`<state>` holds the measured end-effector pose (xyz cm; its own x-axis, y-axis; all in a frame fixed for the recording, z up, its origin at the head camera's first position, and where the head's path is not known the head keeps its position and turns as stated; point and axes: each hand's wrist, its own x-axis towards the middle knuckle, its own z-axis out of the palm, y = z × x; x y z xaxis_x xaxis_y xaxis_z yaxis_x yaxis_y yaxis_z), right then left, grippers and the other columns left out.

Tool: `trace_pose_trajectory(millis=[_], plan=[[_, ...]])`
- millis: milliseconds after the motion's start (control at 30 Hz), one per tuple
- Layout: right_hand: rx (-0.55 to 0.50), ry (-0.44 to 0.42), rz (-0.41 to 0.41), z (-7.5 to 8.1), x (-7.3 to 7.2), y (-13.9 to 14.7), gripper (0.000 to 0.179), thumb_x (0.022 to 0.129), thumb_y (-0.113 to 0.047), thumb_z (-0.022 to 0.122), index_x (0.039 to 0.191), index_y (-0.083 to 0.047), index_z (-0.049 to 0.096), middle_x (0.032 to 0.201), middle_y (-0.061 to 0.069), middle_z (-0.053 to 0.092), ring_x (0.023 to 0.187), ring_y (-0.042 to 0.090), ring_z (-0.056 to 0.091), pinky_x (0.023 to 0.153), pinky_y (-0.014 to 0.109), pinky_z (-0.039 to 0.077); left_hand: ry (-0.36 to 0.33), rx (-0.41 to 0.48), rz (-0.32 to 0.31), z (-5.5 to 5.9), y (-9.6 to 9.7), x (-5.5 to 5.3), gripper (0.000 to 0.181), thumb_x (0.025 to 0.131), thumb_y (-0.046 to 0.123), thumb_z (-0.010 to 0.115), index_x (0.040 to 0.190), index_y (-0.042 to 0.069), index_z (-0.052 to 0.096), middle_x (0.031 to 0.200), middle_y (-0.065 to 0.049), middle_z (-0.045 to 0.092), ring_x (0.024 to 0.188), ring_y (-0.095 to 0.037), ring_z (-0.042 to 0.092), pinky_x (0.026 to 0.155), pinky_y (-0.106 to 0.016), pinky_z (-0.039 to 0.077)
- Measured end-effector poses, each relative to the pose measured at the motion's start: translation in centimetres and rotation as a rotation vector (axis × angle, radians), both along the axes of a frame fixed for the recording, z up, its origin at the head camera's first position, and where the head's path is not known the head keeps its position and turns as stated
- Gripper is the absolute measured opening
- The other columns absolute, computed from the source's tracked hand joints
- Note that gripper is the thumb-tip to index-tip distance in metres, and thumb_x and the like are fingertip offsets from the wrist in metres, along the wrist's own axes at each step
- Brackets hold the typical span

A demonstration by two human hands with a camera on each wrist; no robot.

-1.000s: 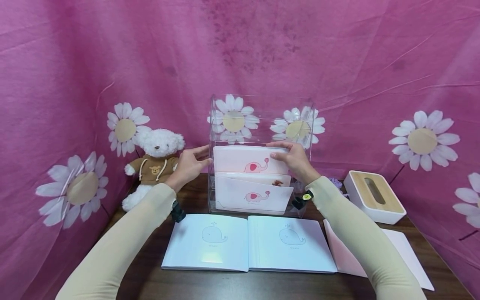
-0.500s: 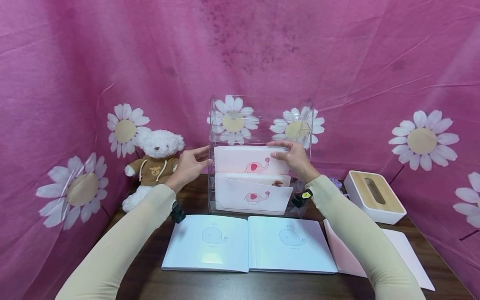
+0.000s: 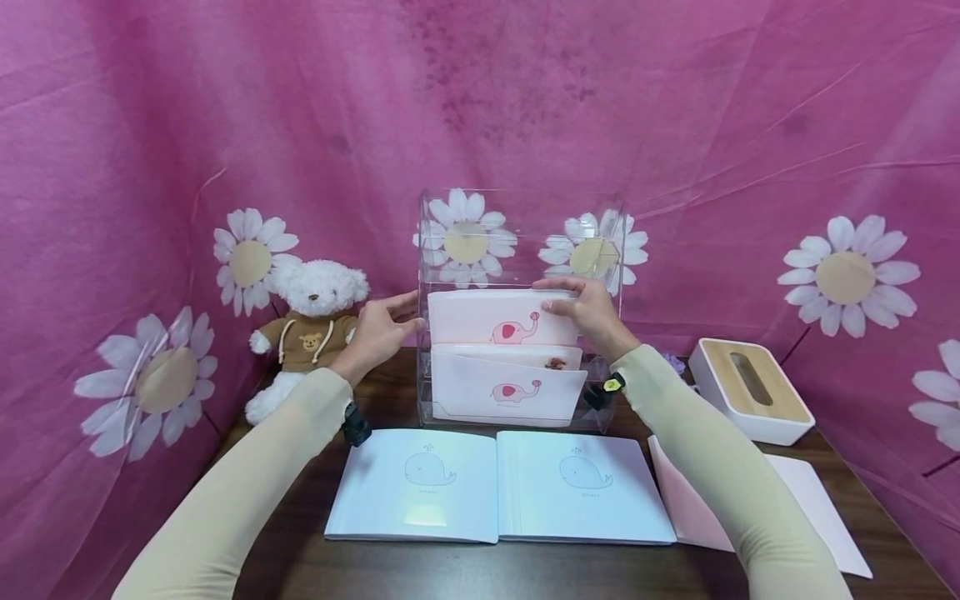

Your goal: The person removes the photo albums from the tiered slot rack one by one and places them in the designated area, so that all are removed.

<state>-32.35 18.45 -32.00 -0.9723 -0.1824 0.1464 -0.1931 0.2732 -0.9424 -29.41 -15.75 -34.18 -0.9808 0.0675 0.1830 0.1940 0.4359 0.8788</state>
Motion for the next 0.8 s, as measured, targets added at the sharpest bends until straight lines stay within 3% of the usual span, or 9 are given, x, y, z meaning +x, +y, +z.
trace_pose_trajectory(millis=[233, 467, 533, 600, 667, 800], plan=[[-0.016, 0.012, -0.003, 0.2, 0.2, -0.1, 0.036, 0.091, -0.01, 0.074, 0.127, -0.015, 0.072, 0.114, 0.014, 0.077, 0.086, 0.018, 0.077, 0.076, 0.032, 0.062, -0.011, -0.012, 0.01, 0.0, -0.1, 0.1, 0.058, 0.094, 0.015, 0.074, 0.148, 0.017, 0.054, 0.137, -0.009, 0.067, 0.114, -0.021, 0.07, 0.059, -0.019, 0.046], [-0.024, 0.035, -0.002, 0.6, 0.8, 0.0, 0.037, 0.091, -0.009, 0.074, 0.128, -0.011, 0.071, 0.113, 0.014, 0.077, 0.084, 0.016, 0.077, 0.075, 0.031, 0.062, -0.005, -0.022, 0.005, -0.2, 0.0, 0.1, 0.057, 0.094, 0.015, 0.073, 0.147, 0.017, 0.055, 0.136, -0.009, 0.068, 0.123, -0.021, 0.066, 0.072, -0.016, 0.053], [-0.018, 0.049, -0.005, 0.9, 0.9, 0.1, 0.037, 0.091, -0.01, 0.073, 0.128, -0.01, 0.071, 0.114, 0.011, 0.077, 0.085, 0.014, 0.076, 0.074, 0.03, 0.062, -0.005, -0.024, 0.003, -0.2, 0.0, 0.1, 0.057, 0.094, 0.016, 0.073, 0.147, 0.016, 0.054, 0.136, -0.009, 0.068, 0.121, -0.021, 0.067, 0.071, -0.016, 0.053], [-0.016, 0.058, -0.007, 1.3, 1.1, 0.3, 0.037, 0.092, -0.011, 0.073, 0.129, -0.011, 0.071, 0.112, 0.007, 0.077, 0.084, 0.013, 0.076, 0.074, 0.029, 0.062, -0.003, -0.022, 0.004, -0.2, 0.0, 0.1, 0.057, 0.093, 0.016, 0.074, 0.147, 0.017, 0.055, 0.136, -0.009, 0.068, 0.113, -0.017, 0.069, 0.064, -0.018, 0.051], [-0.024, 0.065, -0.012, 1.7, 1.3, 0.4, 0.037, 0.092, -0.012, 0.074, 0.129, -0.012, 0.071, 0.108, 0.002, 0.078, 0.084, 0.011, 0.075, 0.074, 0.028, 0.061, 0.003, -0.028, 0.006, -0.1, -0.1, 0.1, 0.057, 0.093, 0.017, 0.074, 0.147, 0.017, 0.055, 0.136, -0.009, 0.068, 0.096, -0.013, 0.07, 0.057, -0.02, 0.046], [-0.07, 0.08, -0.022, 2.6, 1.6, 0.6, 0.038, 0.091, -0.009, 0.074, 0.128, -0.011, 0.071, 0.1, -0.002, 0.078, 0.082, 0.011, 0.076, 0.073, 0.029, 0.062, 0.001, -0.038, 0.015, 0.0, -0.1, 0.1, 0.057, 0.093, 0.018, 0.074, 0.147, 0.018, 0.055, 0.136, -0.009, 0.068, 0.064, -0.007, 0.056, 0.05, -0.022, 0.04]])
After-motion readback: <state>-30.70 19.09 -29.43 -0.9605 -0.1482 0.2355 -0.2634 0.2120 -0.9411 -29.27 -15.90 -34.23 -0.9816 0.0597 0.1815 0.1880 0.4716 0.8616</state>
